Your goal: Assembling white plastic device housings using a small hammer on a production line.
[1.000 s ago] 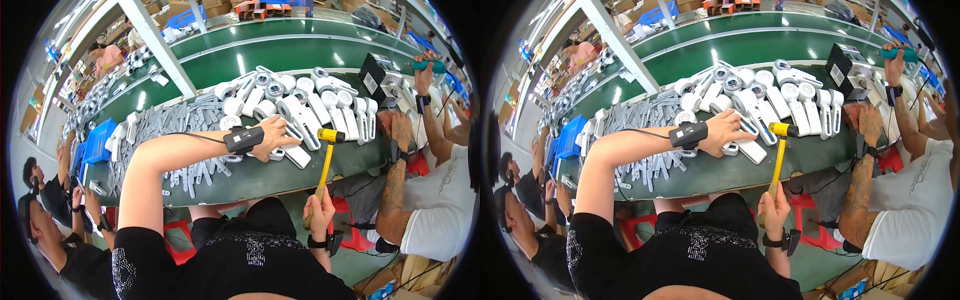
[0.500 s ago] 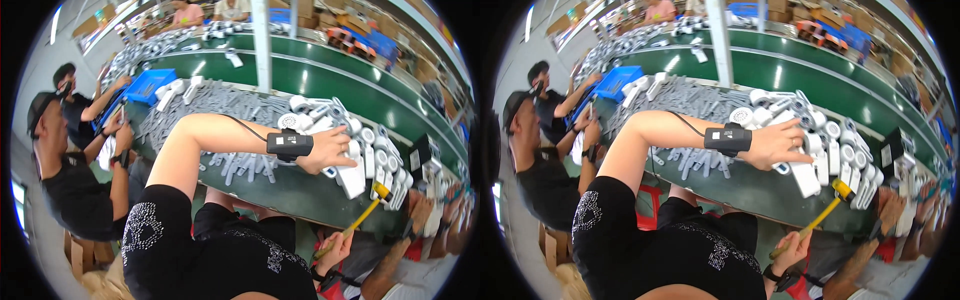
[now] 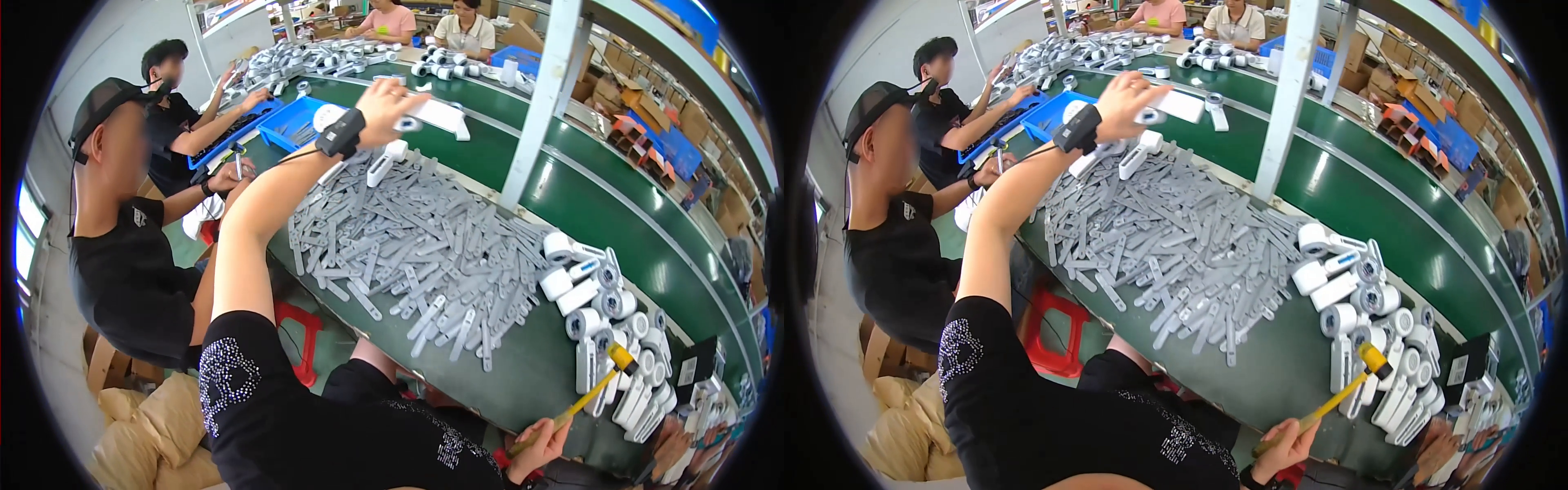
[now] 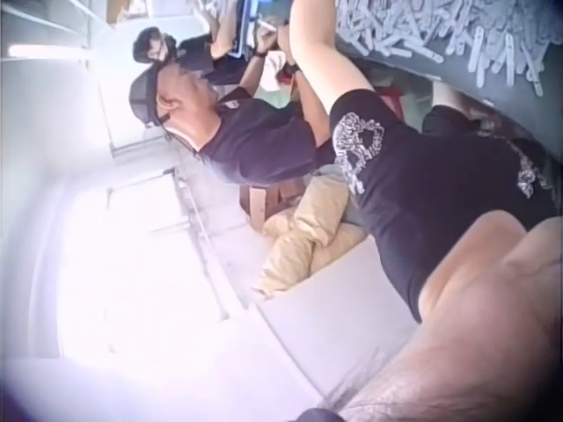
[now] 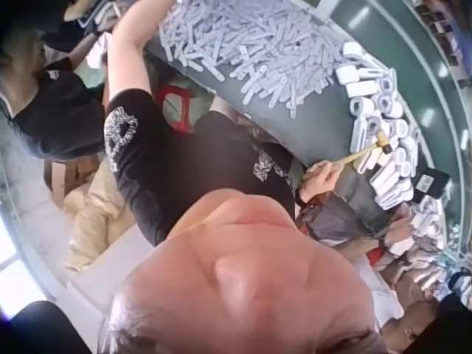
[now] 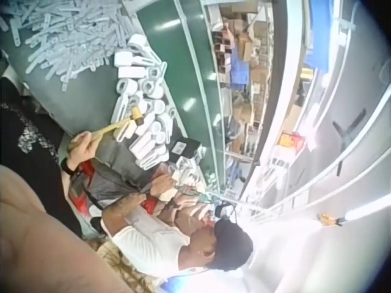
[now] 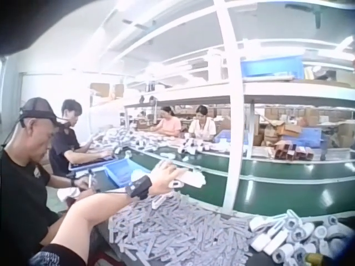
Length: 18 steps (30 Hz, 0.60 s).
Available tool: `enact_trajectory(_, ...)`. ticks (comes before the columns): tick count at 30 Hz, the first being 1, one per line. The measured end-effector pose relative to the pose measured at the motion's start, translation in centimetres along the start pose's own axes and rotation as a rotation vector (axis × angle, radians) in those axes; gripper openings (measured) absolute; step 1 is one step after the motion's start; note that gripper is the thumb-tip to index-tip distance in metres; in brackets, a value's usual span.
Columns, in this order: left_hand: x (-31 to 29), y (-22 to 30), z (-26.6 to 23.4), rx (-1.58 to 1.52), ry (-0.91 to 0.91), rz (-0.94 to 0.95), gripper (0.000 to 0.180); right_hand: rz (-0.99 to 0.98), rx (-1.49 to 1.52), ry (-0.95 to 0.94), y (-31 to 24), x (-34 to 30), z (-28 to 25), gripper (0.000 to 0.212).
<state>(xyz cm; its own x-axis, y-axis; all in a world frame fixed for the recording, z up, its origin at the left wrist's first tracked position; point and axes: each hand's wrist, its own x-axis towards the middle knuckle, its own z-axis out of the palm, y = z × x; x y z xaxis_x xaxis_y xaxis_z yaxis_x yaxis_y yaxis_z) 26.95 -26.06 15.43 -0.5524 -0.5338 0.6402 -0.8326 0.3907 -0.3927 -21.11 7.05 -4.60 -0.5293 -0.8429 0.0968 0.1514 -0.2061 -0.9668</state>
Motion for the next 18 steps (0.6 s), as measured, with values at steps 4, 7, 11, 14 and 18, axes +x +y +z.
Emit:
enact_trajectory(4, -3.9, -9.3, 2.9, 0.219, -0.099, -0.09, 0.081, 0.036, -0.073, 0.045, -0.8, -0.1, 1.0, 0.049)
enact_trajectory(7, -6.8, -13.7, 5.4, 0.308, -0.137, -0.16, 0.082, 0.054, -0.181, 0.113, -1.7, 0.1, 2.4, 0.049)
enact_trajectory(11, -9.9, -17.6, 7.6, 0.381, -0.219, -0.33, 0.082, 0.024, -0.265, 0.056, 0.1, 0.4, 0.8, 0.047)
enact_trajectory(14, -12.2, -20.7, 10.0, 0.31, -0.274, -0.473, 0.085, 0.035, -0.198, 0.104, -0.6, 0.2, 1.5, 0.046)
enact_trajectory(18, -12.9, -21.5, 13.3, 0.321, -0.353, -0.472, 0.081, 0.043, -0.173, 0.15, -0.9, 0.2, 1.9, 0.049)
